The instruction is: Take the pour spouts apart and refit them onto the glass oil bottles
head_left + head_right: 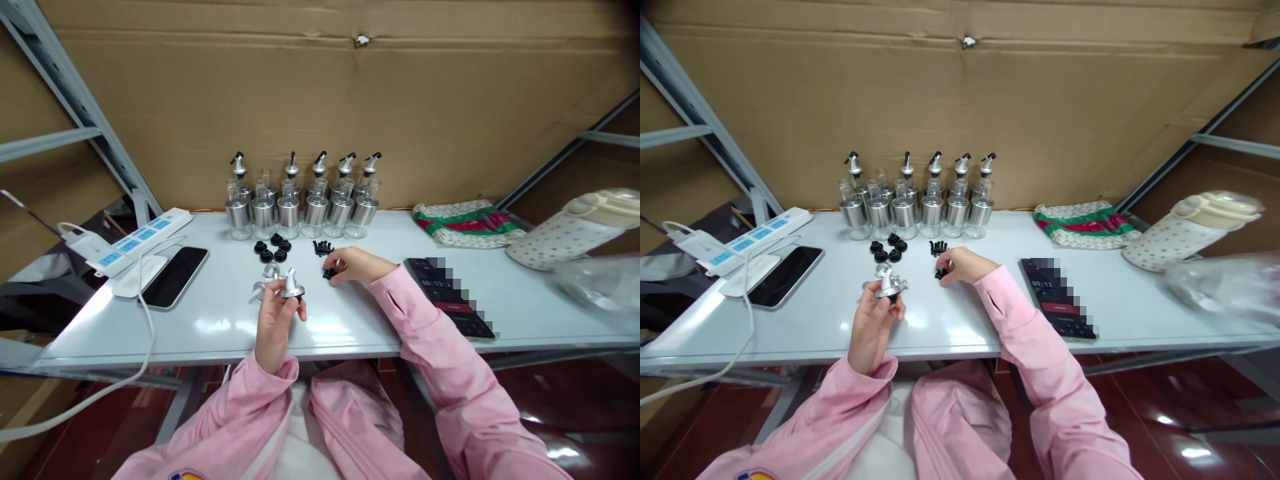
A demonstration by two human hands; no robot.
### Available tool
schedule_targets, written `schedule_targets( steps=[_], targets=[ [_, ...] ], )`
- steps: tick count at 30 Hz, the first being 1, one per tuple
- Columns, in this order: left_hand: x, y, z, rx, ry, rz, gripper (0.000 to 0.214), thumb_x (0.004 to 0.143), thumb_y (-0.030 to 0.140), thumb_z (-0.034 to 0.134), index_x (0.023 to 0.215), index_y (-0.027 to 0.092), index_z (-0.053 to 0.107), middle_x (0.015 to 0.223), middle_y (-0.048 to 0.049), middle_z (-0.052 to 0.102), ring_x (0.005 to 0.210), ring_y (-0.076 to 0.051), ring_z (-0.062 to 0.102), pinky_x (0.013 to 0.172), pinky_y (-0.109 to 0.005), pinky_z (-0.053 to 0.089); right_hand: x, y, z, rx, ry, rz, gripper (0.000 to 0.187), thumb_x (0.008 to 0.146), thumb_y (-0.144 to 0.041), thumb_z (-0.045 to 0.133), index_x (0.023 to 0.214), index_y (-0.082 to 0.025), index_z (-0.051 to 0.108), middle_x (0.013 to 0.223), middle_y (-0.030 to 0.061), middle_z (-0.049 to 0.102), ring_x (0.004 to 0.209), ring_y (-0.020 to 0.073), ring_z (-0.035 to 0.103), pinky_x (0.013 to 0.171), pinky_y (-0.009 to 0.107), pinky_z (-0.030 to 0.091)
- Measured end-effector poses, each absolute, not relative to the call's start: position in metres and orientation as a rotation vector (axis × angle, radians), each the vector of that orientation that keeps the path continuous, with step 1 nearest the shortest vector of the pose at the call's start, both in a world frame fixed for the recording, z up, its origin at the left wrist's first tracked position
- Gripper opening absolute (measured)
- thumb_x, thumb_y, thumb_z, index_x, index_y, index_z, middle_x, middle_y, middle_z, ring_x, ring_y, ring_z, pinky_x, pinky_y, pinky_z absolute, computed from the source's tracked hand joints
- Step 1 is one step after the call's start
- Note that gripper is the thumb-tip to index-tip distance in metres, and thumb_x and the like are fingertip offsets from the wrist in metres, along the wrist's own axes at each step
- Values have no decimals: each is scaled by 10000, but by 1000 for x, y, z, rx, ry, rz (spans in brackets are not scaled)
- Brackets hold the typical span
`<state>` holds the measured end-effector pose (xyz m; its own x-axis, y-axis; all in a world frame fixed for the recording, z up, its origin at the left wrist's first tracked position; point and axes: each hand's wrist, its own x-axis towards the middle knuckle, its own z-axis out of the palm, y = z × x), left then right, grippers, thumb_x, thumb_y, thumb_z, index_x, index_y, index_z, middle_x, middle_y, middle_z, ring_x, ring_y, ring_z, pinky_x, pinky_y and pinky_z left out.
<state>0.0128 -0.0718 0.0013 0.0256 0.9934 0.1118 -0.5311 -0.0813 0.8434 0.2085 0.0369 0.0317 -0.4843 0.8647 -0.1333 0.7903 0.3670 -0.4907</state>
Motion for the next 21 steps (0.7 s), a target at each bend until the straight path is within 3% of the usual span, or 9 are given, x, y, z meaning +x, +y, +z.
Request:
schedule_targets(
  steps=[4, 11, 16, 21],
  targets=[
    [12, -72, 2, 895, 709, 1432, 454, 677, 486, 720, 908, 201, 452, 664, 33, 562, 533, -89, 511, 564, -240, 396, 200, 35, 29, -1432, -2529, 626, 226, 733, -316, 662, 837, -117, 681, 760, 58, 649, 659, 133, 542, 645, 239, 414],
    [11, -73, 0, 901, 707, 1424, 440, 694, 483, 707, 917, 203, 451, 666, 36, 560, 539, -87, 513, 574, -240, 402, 196, 33, 27, -1415, -2563, 563, 101, 766, -216, 604, 782, -132, 658, 737, 52, 642, 649, 131, 527, 644, 236, 401],
    [12, -72, -1, 886, 683, 1423, 427, 696, 469, 714, 915, 206, 458, 691, 37, 571, 544, -77, 521, 569, -220, 404, 202, 35, 28, -1453, -2550, 618, 115, 763, -236, 618, 796, -132, 653, 736, 47, 625, 654, 135, 536, 651, 244, 408],
    [12, -71, -2, 885, 680, 1416, 428, 699, 475, 708, 941, 192, 498, 736, 8, 578, 559, -84, 514, 548, -222, 411, 203, 17, 44, -1358, -2403, 455, 203, 834, -318, 546, 864, -137, 633, 896, 91, 585, 756, 156, 550, 712, 286, 447]
  ],
)
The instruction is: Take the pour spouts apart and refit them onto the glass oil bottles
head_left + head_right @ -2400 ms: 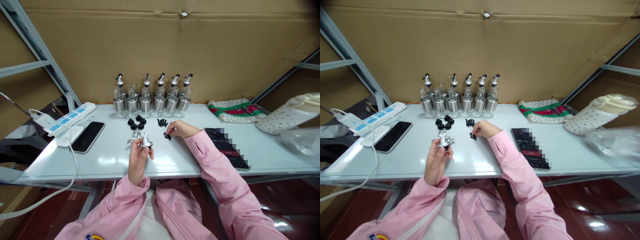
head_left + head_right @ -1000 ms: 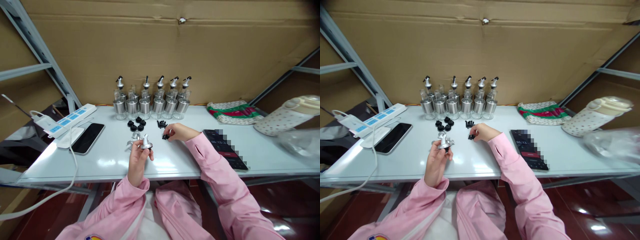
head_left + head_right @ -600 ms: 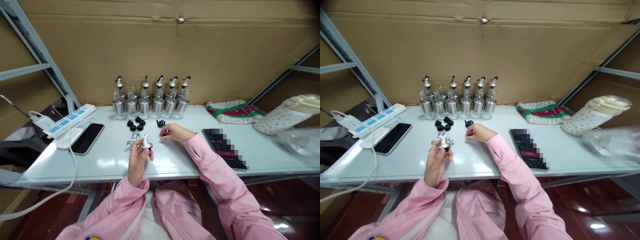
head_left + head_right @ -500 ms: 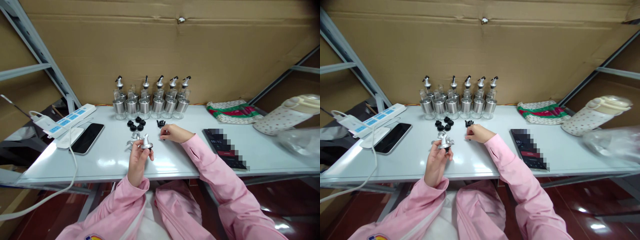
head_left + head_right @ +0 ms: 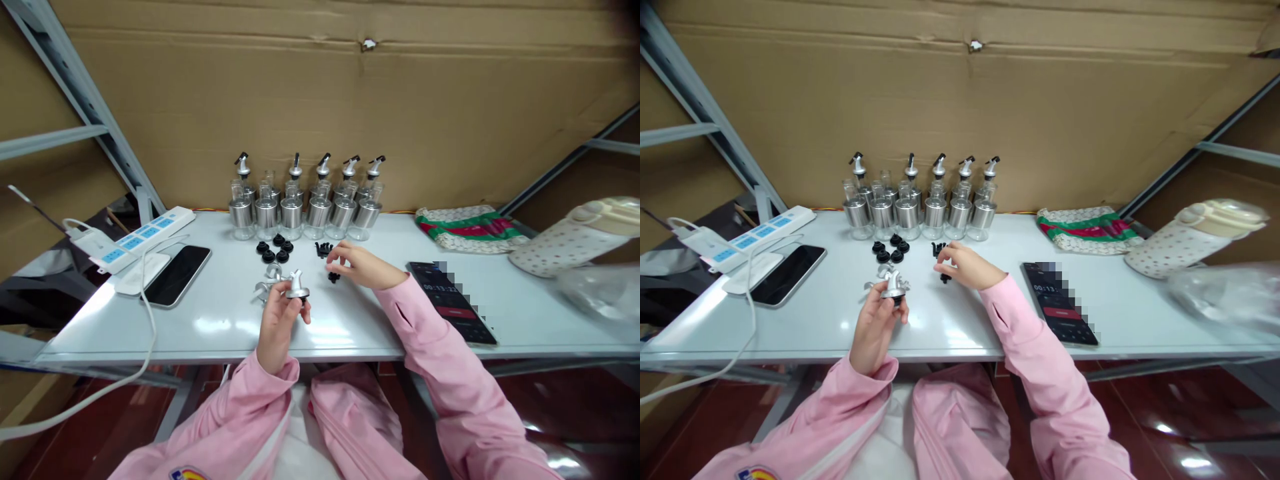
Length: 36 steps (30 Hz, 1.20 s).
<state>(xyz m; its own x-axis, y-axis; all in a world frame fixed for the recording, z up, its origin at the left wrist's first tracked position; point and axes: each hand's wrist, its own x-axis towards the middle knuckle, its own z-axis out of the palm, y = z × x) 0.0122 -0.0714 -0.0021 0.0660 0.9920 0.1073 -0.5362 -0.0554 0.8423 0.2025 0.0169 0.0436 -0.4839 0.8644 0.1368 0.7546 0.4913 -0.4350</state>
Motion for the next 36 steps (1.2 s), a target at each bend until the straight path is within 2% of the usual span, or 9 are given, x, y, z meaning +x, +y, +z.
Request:
schedule_targets(
  steps=[3, 6, 8, 13, 18, 25, 29, 33, 36],
  targets=[
    [14, -72, -4, 894, 684, 1391, 434, 722, 489, 681, 987, 175, 540, 758, -12, 578, 559, -86, 496, 543, -232, 413, 190, -12, 56, -1132, -2269, 519, 253, 906, -329, 430, 1025, -161, 577, 968, 92, 584, 826, 156, 568, 714, 286, 474],
    [15, -72, -6, 952, 652, 1367, 435, 755, 498, 642, 1030, 165, 582, 770, -25, 576, 561, -85, 471, 525, -231, 395, 173, -43, 61, -910, -2212, 531, 273, 926, -280, 407, 1169, -193, 494, 1060, 96, 586, 943, 164, 572, 804, 313, 478],
    [14, -72, -7, 1030, 660, 1357, 444, 771, 497, 624, 1061, 163, 601, 782, -31, 580, 568, -83, 462, 539, -229, 393, 165, -57, 58, -871, -2164, 473, 227, 922, -239, 420, 1126, -191, 508, 1031, 93, 590, 949, 164, 568, 814, 310, 473],
    [1, -67, 4, 1307, 869, 1397, 374, 800, 408, 614, 1099, 183, 608, 818, -39, 610, 684, -131, 530, 668, -255, 431, 157, -63, 44, -958, -1987, 388, 73, 881, -253, 508, 900, -193, 545, 803, 41, 578, 699, 136, 534, 656, 264, 457],
    [-11, -53, 21, 1803, 988, 1414, 176, 850, 290, 541, 962, 189, 632, 760, -31, 599, 681, -150, 527, 667, -261, 403, 157, -56, 42, -1085, -1963, 581, 172, 894, -306, 465, 880, -179, 580, 739, 28, 573, 655, 127, 515, 623, 246, 417],
    [-7, -27, 52, 2509, 872, 1103, 150, 810, 300, 455, 759, 196, 550, 703, -31, 529, 595, -165, 435, 630, -288, 323, 172, -60, 47, -1107, -1791, 1000, 300, 871, -440, 467, 823, -171, 592, 585, -27, 456, 539, 97, 414, 527, 218, 352],
    [-11, -15, 53, 2682, 875, 1130, 156, 762, 293, 394, 674, 214, 497, 622, -15, 472, 533, -163, 347, 639, -322, 276, 161, -65, 44, -1111, -1800, 809, 283, 882, -413, 459, 831, -180, 612, 608, -10, 517, 557, 106, 456, 549, 222, 374],
    [-20, -8, 51, 2700, 841, 1144, 161, 755, 295, 375, 640, 220, 459, 580, 5, 452, 508, -150, 313, 656, -335, 252, 147, -64, 38, -1073, -1856, 445, 212, 909, -330, 441, 863, -193, 596, 719, 30, 614, 632, 133, 538, 607, 241, 411],
    [-22, -1, 56, 2707, 795, 1094, 175, 768, 272, 351, 625, 217, 436, 567, 12, 447, 496, -143, 291, 659, -334, 249, 144, -60, 34, -975, -1902, 131, 187, 929, -260, 406, 893, -190, 576, 736, 44, 614, 655, 147, 539, 625, 260, 408]
  ],
)
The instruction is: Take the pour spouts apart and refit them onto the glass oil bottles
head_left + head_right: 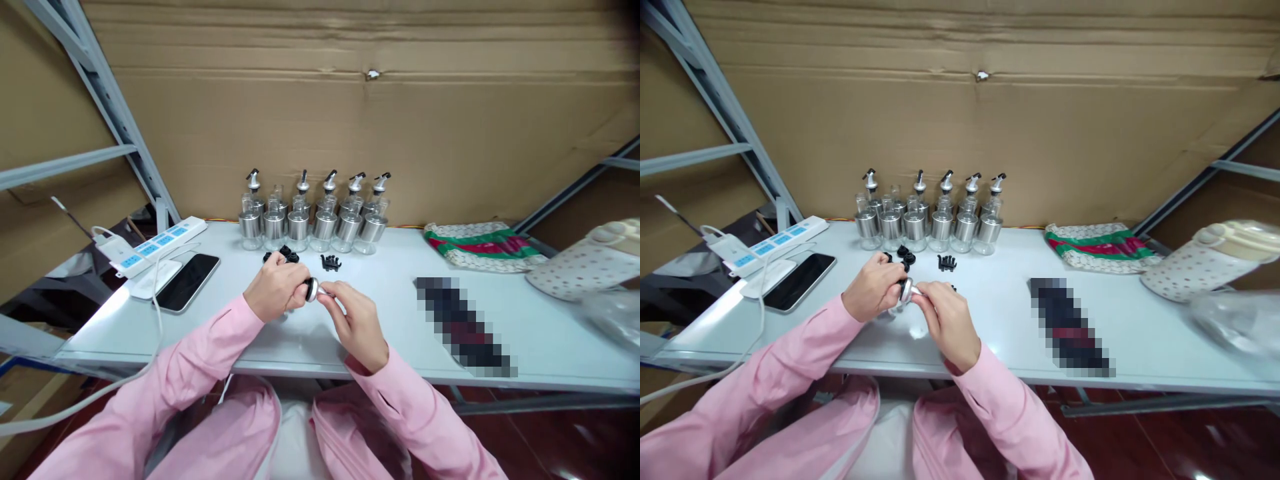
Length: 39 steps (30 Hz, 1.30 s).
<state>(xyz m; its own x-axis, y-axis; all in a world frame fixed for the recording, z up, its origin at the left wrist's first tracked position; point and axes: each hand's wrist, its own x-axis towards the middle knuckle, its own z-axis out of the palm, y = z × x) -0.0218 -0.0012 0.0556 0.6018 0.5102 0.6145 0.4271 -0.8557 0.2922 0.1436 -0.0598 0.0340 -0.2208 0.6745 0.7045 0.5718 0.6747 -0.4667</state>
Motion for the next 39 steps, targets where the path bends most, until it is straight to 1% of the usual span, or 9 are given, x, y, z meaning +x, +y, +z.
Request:
schedule_targets(
  steps=[6, 13, 16, 20, 24, 27, 30, 33, 39],
  targets=[
    [-11, 9, 65, 2625, 652, 910, 261, 805, 261, 297, 583, 204, 422, 504, 29, 390, 482, -133, 259, 638, -303, 278, 156, -56, 34, -942, -1958, -391, 161, 928, -202, 411, 925, -182, 571, 649, 42, 578, 631, 167, 476, 650, 307, 344],
    [-9, 7, 60, 2475, 558, 835, 336, 815, 256, 275, 523, 194, 429, 451, 36, 337, 483, -120, 290, 596, -262, 303, 164, -59, 34, -1028, -1920, -562, 113, 903, -301, 499, 911, -269, 607, 738, -5, 682, 751, 180, 492, 747, 355, 238],
    [-9, 12, 56, 2607, 630, 894, 311, 811, 229, 269, 528, 198, 392, 457, 29, 361, 506, -130, 298, 606, -270, 315, 162, -58, 36, -1112, -1859, -257, 172, 909, -314, 474, 868, -251, 628, 708, 4, 656, 764, 184, 487, 756, 359, 241],
    [-8, 19, 48, 2897, 667, 1033, 350, 885, 237, 236, 596, 192, 428, 508, 22, 460, 507, -128, 315, 667, -296, 336, 161, -51, 41, -1173, -1662, 460, 234, 858, -385, 511, 763, -212, 636, 670, 3, 566, 690, 159, 464, 706, 320, 299],
    [-8, 18, 44, 3150, 623, 1228, 415, 962, 312, 186, 734, 165, 500, 636, -12, 581, 569, -132, 449, 744, -328, 314, 160, -46, 42, -1016, -1402, 1047, 266, 796, -401, 548, 650, -180, 573, 560, -22, 425, 570, 121, 375, 591, 280, 292],
    [-13, 18, 45, 3237, 611, 1327, 396, 975, 368, 203, 844, 160, 515, 754, -28, 631, 668, -145, 530, 792, -348, 286, 158, -45, 42, -904, -1237, 1328, 257, 765, -385, 587, 626, -172, 549, 575, -24, 412, 527, 95, 317, 539, 268, 257],
    [-30, 30, 48, 3133, 720, 1432, 340, 972, 380, 241, 923, 175, 509, 811, -26, 638, 742, -157, 549, 817, -346, 292, 161, -43, 42, -844, -1099, 1408, 255, 745, -384, 622, 633, -173, 534, 591, -27, 405, 523, 84, 314, 523, 256, 257],
    [-58, 56, 47, 2812, 1142, 1592, 344, 963, 389, 253, 957, 166, 515, 848, -57, 626, 778, -186, 531, 808, -350, 326, 168, -40, 43, -823, -1005, 1256, 237, 765, -369, 614, 651, -183, 523, 585, -33, 381, 545, 88, 334, 539, 247, 288],
    [-87, 96, 24, 2671, 1358, 999, 234, 883, 273, 489, 1072, 171, 581, 972, -57, 601, 824, -174, 565, 820, -335, 360, 169, -41, 43, -855, -1106, 1251, 247, 803, -362, 569, 644, -187, 500, 594, -27, 404, 586, 104, 372, 602, 260, 313]
  ],
)
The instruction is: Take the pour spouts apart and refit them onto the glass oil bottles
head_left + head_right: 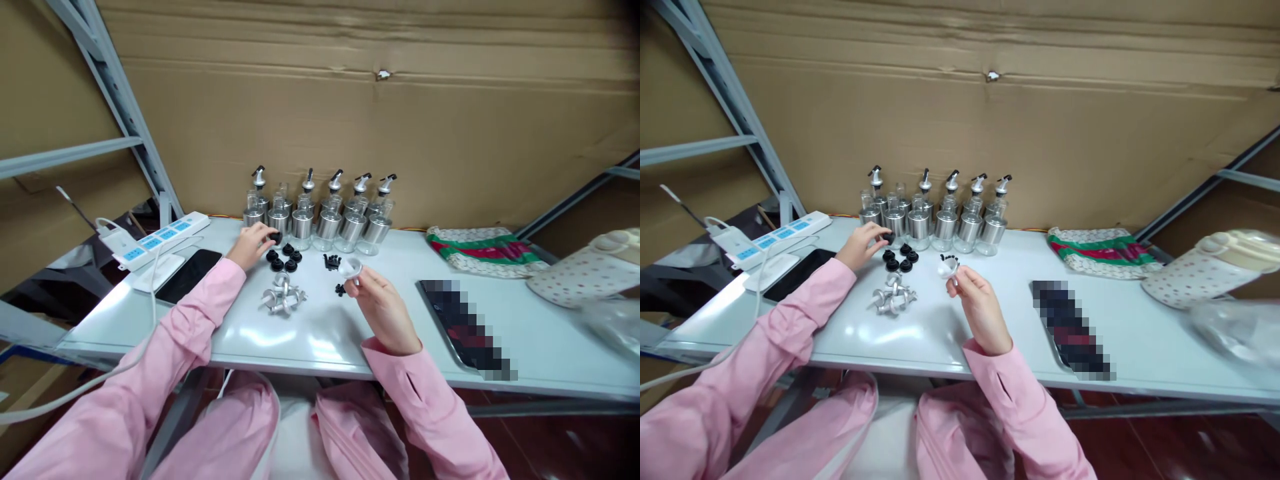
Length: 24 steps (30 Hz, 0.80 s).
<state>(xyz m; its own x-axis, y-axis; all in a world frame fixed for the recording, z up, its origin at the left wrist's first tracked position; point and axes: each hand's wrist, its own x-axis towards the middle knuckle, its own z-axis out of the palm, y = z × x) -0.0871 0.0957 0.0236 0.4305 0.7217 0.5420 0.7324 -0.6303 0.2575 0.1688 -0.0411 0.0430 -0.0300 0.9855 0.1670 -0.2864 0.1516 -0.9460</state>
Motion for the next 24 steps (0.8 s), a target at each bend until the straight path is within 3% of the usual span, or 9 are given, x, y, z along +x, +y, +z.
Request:
schedule_targets(
  steps=[6, 15, 24],
  targets=[
    [-67, 94, 4, -2645, -1483, -740, 276, 859, 195, 524, 1128, 210, 583, 1051, -81, 620, 1023, -245, 525, 892, -439, 258, 165, -44, 44, -860, -1169, 1275, 267, 797, -368, 567, 617, -187, 490, 593, -25, 410, 593, 112, 375, 618, 272, 304],
    [-65, 94, 0, -2703, -1448, -701, 184, 866, 187, 525, 994, 235, 648, 1022, -64, 650, 1006, -237, 513, 874, -461, 213, 167, -43, 40, -870, -1192, 1265, 240, 828, -364, 536, 665, -188, 548, 601, -23, 430, 604, 115, 387, 626, 272, 303],
    [-60, 95, -1, -2656, -1627, -818, 127, 833, 196, 576, 891, 213, 688, 972, -61, 668, 984, -242, 520, 838, -430, 248, 167, -41, 38, -1015, -1385, 1137, 199, 792, -354, 569, 812, -173, 647, 682, 22, 637, 655, 137, 520, 697, 289, 414]
  ],
)
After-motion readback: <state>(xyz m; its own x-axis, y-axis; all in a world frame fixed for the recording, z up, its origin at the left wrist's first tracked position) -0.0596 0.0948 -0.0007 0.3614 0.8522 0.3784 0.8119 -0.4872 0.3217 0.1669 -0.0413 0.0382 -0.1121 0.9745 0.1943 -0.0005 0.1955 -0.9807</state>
